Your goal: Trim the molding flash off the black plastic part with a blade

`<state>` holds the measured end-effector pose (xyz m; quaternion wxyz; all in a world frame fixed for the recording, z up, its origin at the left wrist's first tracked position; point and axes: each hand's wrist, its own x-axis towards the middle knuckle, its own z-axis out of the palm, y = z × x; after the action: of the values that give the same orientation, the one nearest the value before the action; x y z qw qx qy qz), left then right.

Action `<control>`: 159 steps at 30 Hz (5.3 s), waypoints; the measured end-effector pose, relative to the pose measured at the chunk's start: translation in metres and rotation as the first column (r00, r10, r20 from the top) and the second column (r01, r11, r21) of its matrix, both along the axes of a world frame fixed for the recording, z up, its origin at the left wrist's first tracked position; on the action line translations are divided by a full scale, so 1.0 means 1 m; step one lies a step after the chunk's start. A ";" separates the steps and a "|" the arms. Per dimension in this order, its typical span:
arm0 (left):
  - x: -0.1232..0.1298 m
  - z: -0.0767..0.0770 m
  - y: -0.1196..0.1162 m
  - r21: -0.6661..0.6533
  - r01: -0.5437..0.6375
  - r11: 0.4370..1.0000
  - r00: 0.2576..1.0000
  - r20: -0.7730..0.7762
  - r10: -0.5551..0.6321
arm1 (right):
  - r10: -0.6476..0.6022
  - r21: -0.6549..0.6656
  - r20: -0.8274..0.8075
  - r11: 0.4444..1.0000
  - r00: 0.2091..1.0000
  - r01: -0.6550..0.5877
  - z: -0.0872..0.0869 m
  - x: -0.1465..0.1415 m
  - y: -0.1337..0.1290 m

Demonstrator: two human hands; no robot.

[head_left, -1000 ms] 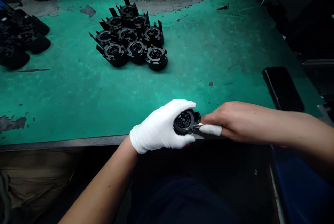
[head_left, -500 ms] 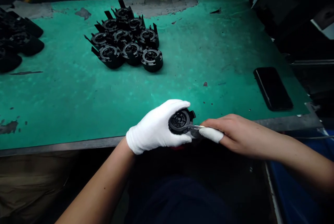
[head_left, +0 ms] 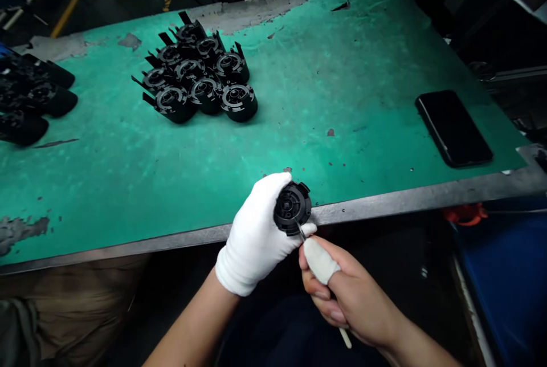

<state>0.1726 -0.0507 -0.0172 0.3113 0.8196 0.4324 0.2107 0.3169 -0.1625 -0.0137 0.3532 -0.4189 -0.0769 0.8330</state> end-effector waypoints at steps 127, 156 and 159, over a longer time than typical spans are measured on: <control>-0.011 -0.005 -0.039 0.180 -0.067 0.981 0.992 -0.093 0.085 | -0.009 0.251 0.553 0.955 0.833 -0.156 -0.034 0.028 -0.015; -0.017 -0.013 -0.032 0.058 -0.031 0.998 0.998 -0.059 0.035 | 0.093 0.179 0.450 0.965 0.888 -0.192 -0.044 0.041 0.019; -0.016 -0.011 -0.033 0.076 -0.030 0.997 0.996 -0.077 0.035 | 0.031 0.202 0.445 0.970 0.895 -0.134 -0.045 0.037 0.015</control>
<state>0.1562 -0.0838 -0.0284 0.2597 0.8312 0.4494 0.1994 0.3543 -0.1479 -0.0588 0.3363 -0.5488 -0.2672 0.7172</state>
